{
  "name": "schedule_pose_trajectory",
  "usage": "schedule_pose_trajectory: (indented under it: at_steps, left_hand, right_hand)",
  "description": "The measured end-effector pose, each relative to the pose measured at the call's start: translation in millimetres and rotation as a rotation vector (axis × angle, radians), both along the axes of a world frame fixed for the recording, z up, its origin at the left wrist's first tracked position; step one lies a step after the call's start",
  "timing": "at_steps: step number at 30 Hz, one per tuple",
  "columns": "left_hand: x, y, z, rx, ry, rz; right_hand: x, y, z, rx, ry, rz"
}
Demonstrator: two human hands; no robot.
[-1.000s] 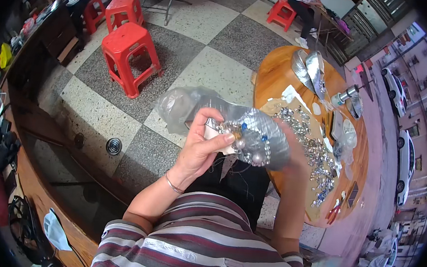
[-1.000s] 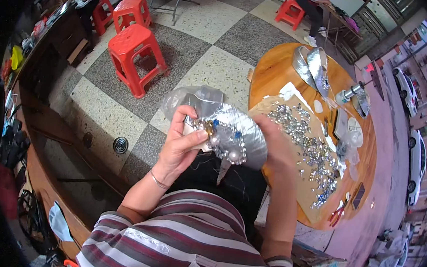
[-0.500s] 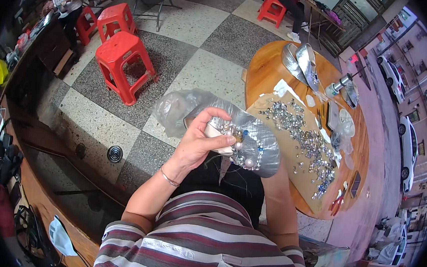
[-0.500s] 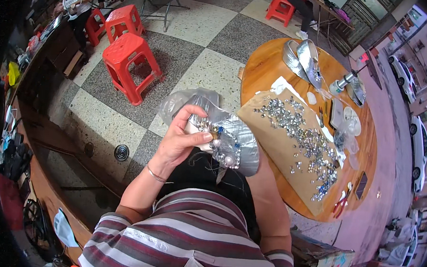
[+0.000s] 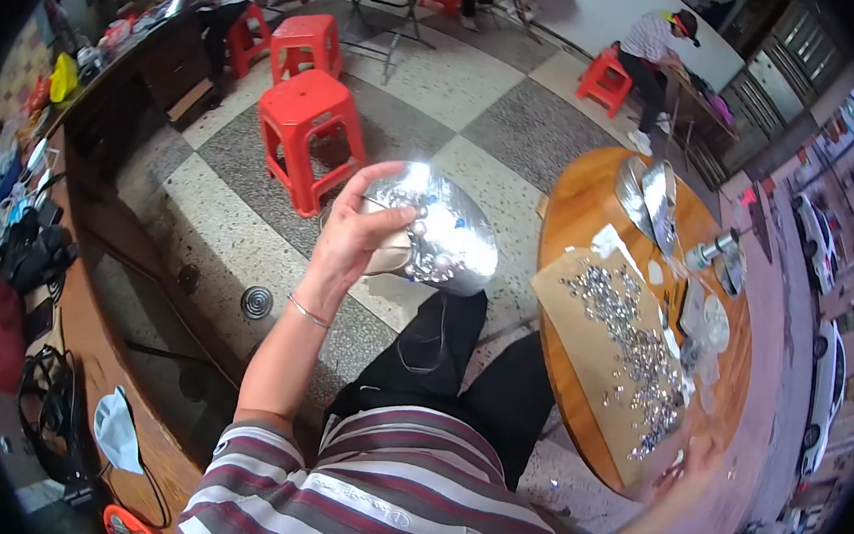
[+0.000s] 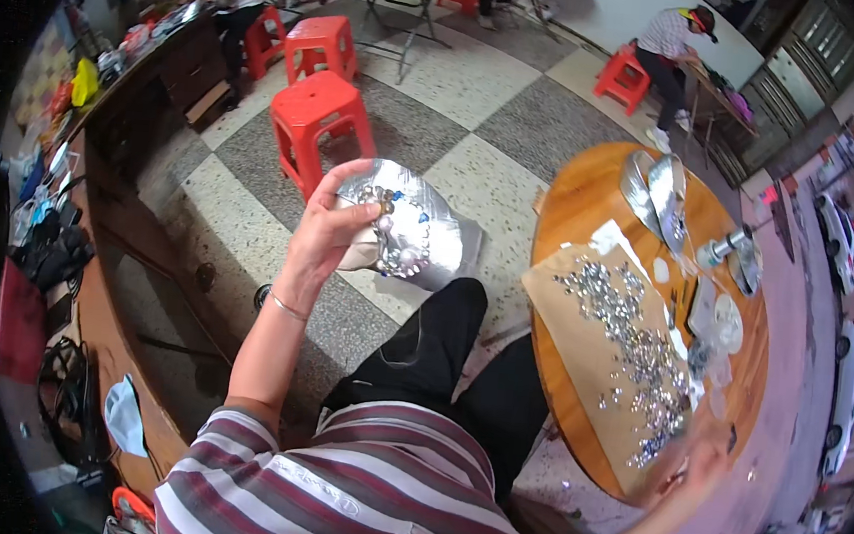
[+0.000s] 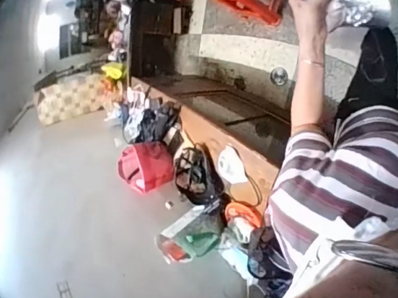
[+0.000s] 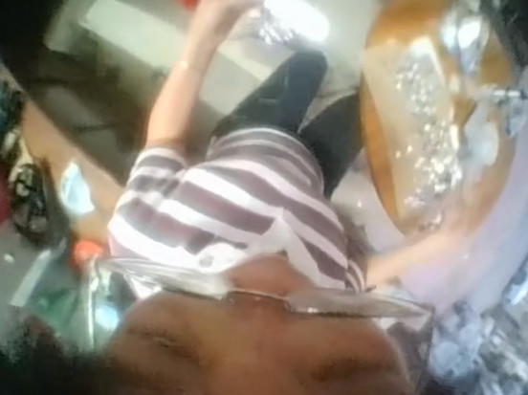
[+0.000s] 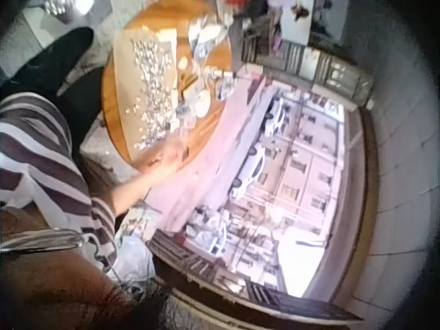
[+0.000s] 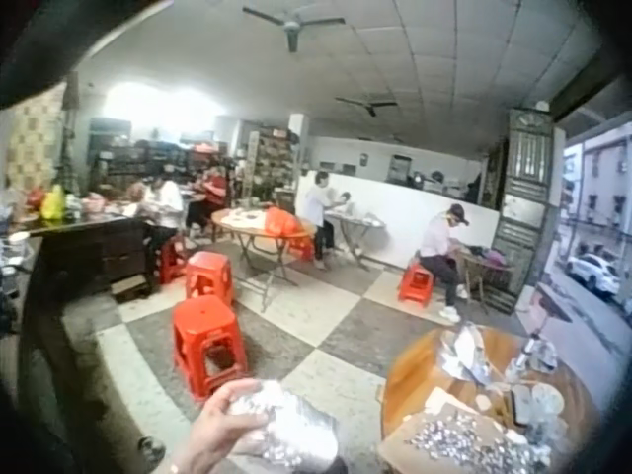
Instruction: Applying decorative rhinestones and ornaments to the surface of high-heeled shoes.
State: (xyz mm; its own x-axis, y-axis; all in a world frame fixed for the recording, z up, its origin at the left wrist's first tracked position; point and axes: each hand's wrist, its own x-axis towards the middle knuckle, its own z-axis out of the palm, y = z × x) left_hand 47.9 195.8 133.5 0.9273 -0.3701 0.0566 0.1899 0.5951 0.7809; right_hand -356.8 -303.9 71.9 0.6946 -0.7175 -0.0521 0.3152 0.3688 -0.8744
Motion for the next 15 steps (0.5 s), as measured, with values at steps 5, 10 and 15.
schedule_pose_trajectory:
  at_steps: [5,10,15]
  left_hand:
    - [40,54,16,0.054,0.091,0.045]
    - [78,120,25,0.063,0.131,0.099]
    - [94,177,16,0.040,0.284,0.176]
  right_hand:
    - [-302,-90,-8,-1.421,0.903,-0.697]
    - [-400,-47,13,-1.402,0.996,-1.630]
    - [-478,-67,33,-1.226,1.031,-2.615]
